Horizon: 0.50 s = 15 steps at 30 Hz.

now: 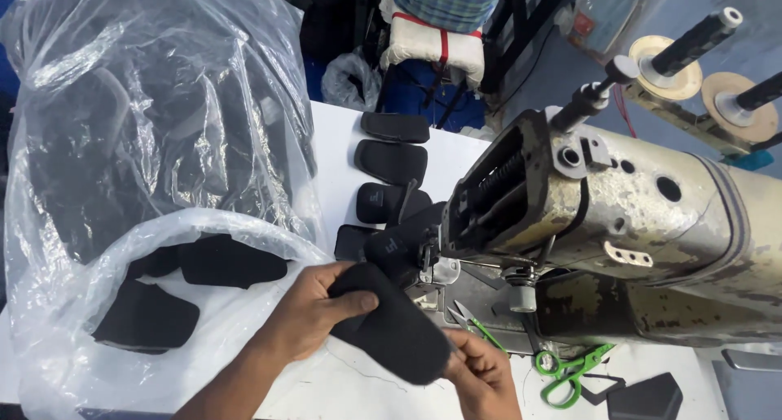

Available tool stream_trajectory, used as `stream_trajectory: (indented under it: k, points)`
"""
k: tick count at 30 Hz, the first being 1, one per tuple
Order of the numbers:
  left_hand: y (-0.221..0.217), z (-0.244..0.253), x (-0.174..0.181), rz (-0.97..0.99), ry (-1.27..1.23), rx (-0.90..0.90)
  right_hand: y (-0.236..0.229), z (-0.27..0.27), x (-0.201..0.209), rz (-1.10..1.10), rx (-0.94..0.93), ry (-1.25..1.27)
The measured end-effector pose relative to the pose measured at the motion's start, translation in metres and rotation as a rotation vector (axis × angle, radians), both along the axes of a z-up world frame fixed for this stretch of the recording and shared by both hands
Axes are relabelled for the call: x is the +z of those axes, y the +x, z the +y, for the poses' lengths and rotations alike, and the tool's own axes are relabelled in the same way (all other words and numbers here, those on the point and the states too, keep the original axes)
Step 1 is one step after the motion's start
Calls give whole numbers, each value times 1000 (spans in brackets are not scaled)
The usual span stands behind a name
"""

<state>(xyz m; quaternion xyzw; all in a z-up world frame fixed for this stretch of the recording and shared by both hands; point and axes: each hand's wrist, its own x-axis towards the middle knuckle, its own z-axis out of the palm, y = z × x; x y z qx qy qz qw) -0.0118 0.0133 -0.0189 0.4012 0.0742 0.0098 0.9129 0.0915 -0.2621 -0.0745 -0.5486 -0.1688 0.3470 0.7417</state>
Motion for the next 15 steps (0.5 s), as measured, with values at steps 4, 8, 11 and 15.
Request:
stream_trajectory:
  k: [4, 8, 11, 15]
  points:
    - [8, 3, 22, 198, 427, 84, 4, 10, 32, 42, 16, -235]
    - [18, 5, 24, 168, 555, 27, 12, 12, 63, -22, 162, -246]
    - [28, 2, 19, 84, 534, -6, 18, 15, 73, -40, 151, -497]
    - [42, 4, 18, 161, 705, -52, 25, 26, 56, -164, 88, -570]
